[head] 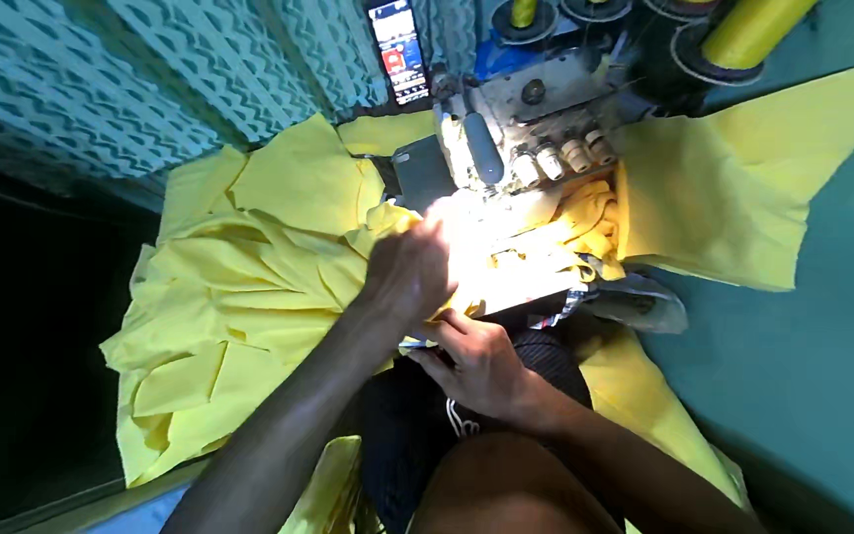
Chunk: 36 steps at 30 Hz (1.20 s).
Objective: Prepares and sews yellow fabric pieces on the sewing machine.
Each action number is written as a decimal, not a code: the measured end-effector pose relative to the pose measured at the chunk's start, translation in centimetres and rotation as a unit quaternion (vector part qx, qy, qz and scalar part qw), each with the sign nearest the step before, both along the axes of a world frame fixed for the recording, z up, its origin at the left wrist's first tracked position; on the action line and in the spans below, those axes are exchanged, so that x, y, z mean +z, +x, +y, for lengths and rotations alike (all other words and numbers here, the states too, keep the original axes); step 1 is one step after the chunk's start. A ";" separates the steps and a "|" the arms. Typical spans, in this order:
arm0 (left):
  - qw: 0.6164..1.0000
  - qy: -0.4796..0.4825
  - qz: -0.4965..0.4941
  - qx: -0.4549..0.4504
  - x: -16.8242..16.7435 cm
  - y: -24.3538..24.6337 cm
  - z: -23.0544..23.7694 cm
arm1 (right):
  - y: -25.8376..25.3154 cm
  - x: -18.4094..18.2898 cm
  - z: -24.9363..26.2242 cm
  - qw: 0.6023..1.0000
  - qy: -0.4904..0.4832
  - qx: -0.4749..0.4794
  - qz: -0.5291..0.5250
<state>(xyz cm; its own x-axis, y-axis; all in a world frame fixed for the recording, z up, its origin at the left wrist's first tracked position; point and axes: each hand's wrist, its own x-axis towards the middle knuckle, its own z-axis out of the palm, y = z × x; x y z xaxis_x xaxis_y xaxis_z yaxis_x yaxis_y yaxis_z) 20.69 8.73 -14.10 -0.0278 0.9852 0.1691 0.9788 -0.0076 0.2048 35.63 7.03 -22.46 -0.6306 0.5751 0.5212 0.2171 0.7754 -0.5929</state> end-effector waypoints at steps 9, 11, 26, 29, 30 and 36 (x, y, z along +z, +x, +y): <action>0.953 -0.149 -0.253 0.069 1.4 -7.1 -1.1 | 2.8 1.7 9.3 0.987 0.101 -0.113 -0.046; 0.943 -0.153 -0.282 0.086 1.8 -6.9 -2.0 | 1.2 1.9 10.1 0.984 0.145 -0.086 -0.053; 0.960 0.050 -0.277 0.017 2.7 -6.0 -5.6 | 0.5 4.5 6.9 0.964 -0.261 0.054 0.020; 0.983 0.061 -0.157 -0.074 3.7 -7.0 -7.1 | 2.5 6.6 6.2 0.914 -0.369 0.107 0.129; 0.995 0.043 -0.069 -0.062 4.3 -8.5 -7.9 | 3.9 8.2 6.3 0.884 -0.415 0.094 0.193; 0.979 0.196 -0.048 -0.029 16.0 -21.9 -15.5 | 8.5 15.4 5.0 0.938 -0.200 0.279 0.046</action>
